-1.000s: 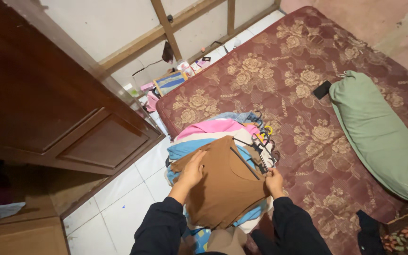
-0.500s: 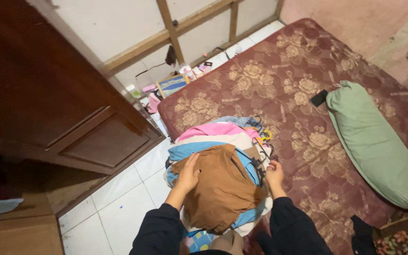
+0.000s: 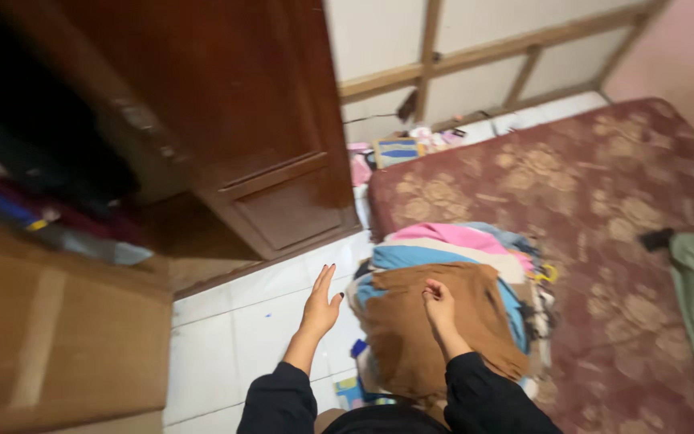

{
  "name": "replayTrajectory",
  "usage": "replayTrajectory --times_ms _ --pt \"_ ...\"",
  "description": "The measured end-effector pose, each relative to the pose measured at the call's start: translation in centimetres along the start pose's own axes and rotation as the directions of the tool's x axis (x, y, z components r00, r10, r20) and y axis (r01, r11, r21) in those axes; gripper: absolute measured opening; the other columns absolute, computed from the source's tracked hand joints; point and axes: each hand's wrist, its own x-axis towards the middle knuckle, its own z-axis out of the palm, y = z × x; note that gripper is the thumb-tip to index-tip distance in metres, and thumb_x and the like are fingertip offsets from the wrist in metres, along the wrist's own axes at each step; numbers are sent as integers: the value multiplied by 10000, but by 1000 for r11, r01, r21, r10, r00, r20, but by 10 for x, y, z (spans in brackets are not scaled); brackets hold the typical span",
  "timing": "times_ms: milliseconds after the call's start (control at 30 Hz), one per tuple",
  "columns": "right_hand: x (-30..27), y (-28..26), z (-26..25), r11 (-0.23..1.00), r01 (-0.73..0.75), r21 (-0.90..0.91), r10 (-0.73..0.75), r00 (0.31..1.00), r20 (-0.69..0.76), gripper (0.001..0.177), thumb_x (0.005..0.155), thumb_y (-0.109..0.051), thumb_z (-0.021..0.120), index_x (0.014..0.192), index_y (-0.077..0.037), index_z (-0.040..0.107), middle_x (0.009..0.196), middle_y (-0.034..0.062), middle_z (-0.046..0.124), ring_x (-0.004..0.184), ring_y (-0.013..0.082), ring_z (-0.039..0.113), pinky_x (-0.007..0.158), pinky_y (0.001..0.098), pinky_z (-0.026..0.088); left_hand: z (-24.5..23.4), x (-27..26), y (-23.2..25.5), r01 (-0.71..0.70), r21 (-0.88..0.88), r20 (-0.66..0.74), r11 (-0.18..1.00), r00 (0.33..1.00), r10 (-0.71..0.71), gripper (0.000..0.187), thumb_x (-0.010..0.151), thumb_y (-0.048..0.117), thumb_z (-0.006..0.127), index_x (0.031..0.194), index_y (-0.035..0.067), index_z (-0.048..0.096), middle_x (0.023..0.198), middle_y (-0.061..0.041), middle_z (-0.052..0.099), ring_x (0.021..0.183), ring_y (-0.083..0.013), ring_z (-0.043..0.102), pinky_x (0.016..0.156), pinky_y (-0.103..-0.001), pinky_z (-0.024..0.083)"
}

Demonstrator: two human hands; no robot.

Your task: The person removes several garments on hangers from a wooden wardrobe and places them on a nearby bed. The person handles shirts and shorts one at a time, taking them off the wardrobe rod and stacking them on the bed.

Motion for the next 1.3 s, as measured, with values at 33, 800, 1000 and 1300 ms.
replayTrajectory --times_ms 33,800,1000,1300 --pt "-5 -2 20 1000 25 -8 -25 999 46 304 921 -7 638 1220 -54 671 1098 39 712 969 110 665 831 266 529 -17 -7 -10 12 -4 -28 1000 1000 -12 731 881 63 687 1537 186 389 1636 -105 340 1482 -319 369 1159 -384 373" --pt "-139 -74 395 988 10 155 -102 794 599 251 954 -19 626 1199 -31 676 1083 42 697 966 121 643 825 263 522 -327 -104 -139 40 5 -512 999 859 -32 702 886 22 676 1529 101 404 1604 -163 402 1479 -335 394 1158 -375 374" --pt "-122 -76 453 973 -35 227 -125 749 651 238 967 -15 605 1193 -1 677 1054 34 700 914 111 626 807 255 517 -361 -87 -159 5 5 -560 1000 829 -1 695 887 4 680 1523 82 413 1597 -183 413 1475 -352 397 1165 -388 357" --pt "-71 -130 566 962 -19 273 -185 691 699 235 967 -16 602 1185 4 688 1015 41 708 902 99 643 778 246 520 -445 6 -175 -31 11 -669 999 743 30 612 904 30 683 1483 80 491 1557 -175 483 1430 -334 477 1141 -373 400"
